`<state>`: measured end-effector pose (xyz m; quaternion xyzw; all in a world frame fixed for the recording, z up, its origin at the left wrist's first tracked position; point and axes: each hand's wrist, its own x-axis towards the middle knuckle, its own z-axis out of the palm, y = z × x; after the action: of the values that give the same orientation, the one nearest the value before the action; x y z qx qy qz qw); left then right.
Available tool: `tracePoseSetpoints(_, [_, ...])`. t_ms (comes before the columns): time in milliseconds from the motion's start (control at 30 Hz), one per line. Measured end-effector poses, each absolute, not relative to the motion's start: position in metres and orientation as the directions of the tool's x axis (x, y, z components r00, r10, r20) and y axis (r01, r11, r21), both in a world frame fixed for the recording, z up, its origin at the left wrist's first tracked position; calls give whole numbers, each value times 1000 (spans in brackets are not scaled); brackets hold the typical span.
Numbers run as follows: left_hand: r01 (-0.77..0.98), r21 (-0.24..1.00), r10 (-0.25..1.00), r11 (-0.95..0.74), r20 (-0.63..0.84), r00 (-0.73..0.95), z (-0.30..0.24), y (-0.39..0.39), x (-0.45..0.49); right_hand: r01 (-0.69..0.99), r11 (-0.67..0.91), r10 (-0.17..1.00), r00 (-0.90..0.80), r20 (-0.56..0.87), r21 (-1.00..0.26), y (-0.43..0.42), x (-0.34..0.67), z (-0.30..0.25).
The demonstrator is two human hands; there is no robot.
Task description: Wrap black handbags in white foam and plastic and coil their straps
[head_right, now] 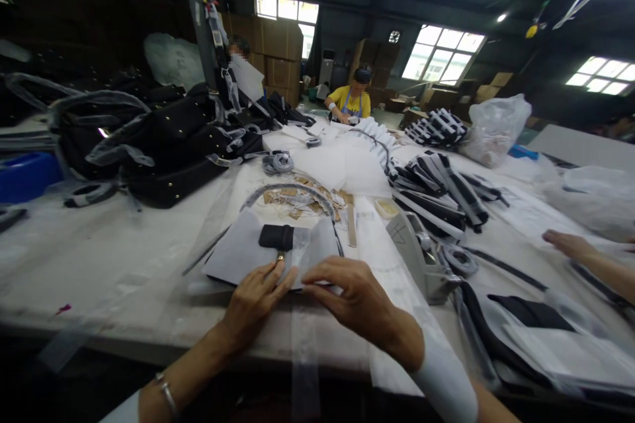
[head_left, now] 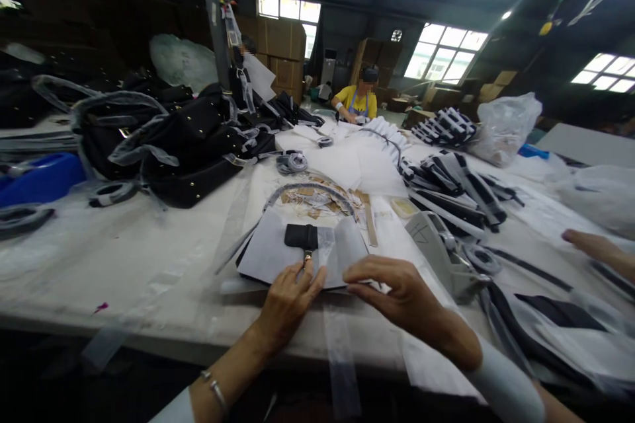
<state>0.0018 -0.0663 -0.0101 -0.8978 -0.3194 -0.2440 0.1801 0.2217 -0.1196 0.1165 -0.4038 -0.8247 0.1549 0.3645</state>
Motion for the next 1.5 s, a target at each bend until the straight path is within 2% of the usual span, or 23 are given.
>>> tracePoseSetpoints(67, [672, -178, 491, -719, 555, 672, -12, -67, 2, 660, 649, 756, -508, 411, -378, -89, 222, 115])
tracePoseSetpoints(167, [672, -182, 492, -717, 550, 674, -10, -64, 3, 712, 686, 727, -674, 132, -149, -59, 213, 101])
tracePoseSetpoints(233, [670, -171, 495, -723, 547, 675, -9, -64, 3, 716, 695, 714, -698, -51, -65, -50, 205, 94])
tracePoseSetpoints(333, [669, -123, 510, -733, 551, 660, -7, -65, 4, 733, 680, 720, -671, -178, -7, -47, 199, 92])
tracePoseSetpoints(567, [681, 137, 634, -720, 528, 564, -3, -73, 8, 762, 643, 729, -639, -245, -72, -42, 205, 105])
tracePoseSetpoints(667, [676, 80, 586, -733, 579, 567, -10, -72, 9, 762, 646, 737, -638, -224, -45, -45, 205, 99])
tracePoseSetpoints(767, [662, 27, 522, -749, 639, 565, -14, -71, 10, 765, 642, 755, -642, -135, -50, -52, 209, 85])
tracePoseSetpoints(933, [633, 142, 546, -761, 667, 507, -12, -71, 13, 806, 556, 829, -556, 64, -204, -63, 222, 72])
tracePoseSetpoints(1000, [615, 139, 530, -776, 672, 517, -11, -70, 14, 800, 545, 834, -548, 63, -253, -64, 223, 76])
tracePoseSetpoints(1100, [604, 126, 513, -787, 676, 528, -12, -69, 13, 768, 577, 787, -614, -60, -279, -60, 218, 93])
tracePoseSetpoints(1167, [598, 129, 508, -791, 683, 525, -13, -68, 13, 757, 601, 748, -645, -155, -256, -54, 211, 105])
tracePoseSetpoints(1300, [567, 150, 482, -810, 719, 500, -13, -70, 11, 770, 629, 730, -632, -262, -104, -46, 198, 111])
tracePoseSetpoints(1400, [511, 185, 454, -839, 755, 472, -13, -71, 10, 745, 666, 711, -651, -265, -46, -47, 194, 101])
tracePoseSetpoints(1500, [472, 222, 450, -853, 772, 450, -12, -71, 10, 737, 675, 712, -666, -223, -47, -52, 198, 88])
